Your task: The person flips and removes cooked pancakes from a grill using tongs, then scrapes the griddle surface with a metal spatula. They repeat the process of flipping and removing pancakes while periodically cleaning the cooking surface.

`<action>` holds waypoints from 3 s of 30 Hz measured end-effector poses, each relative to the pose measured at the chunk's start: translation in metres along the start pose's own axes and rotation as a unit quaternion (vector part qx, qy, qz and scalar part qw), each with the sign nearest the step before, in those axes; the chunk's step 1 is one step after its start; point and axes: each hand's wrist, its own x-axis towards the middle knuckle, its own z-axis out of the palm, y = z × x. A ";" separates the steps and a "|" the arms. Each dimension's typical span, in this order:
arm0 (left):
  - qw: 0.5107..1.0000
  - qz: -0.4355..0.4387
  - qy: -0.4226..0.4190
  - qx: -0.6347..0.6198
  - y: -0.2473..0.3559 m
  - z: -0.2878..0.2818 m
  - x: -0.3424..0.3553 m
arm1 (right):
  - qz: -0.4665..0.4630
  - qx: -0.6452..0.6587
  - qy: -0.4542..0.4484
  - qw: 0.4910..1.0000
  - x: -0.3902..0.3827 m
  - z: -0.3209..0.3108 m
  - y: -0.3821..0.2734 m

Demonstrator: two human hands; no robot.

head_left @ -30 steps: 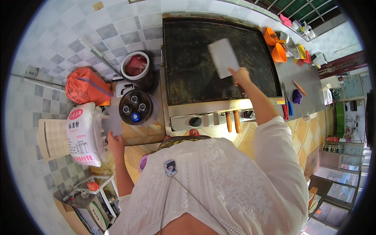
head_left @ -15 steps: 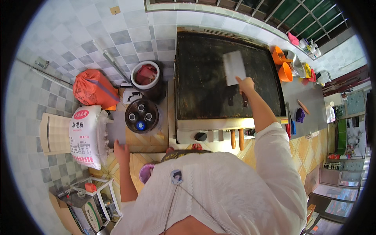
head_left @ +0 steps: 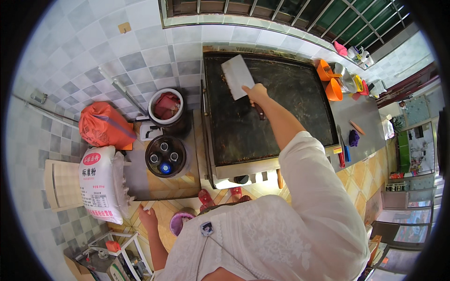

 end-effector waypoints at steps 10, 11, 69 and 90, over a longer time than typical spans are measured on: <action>0.998 -0.052 -0.034 -0.006 -0.027 -0.010 -0.005 | 0.107 0.070 0.040 0.991 0.027 0.001 -0.002; 0.998 -0.044 -0.035 -0.003 -0.026 -0.009 -0.004 | 0.095 0.066 0.038 0.993 0.031 0.002 0.000; 0.994 -0.108 0.011 0.005 -0.072 -0.034 -0.030 | 0.097 0.123 0.054 0.986 0.009 0.069 -0.050; 0.997 -0.067 0.009 0.033 -0.070 -0.041 -0.026 | 0.053 0.078 0.016 0.995 -0.002 0.073 -0.062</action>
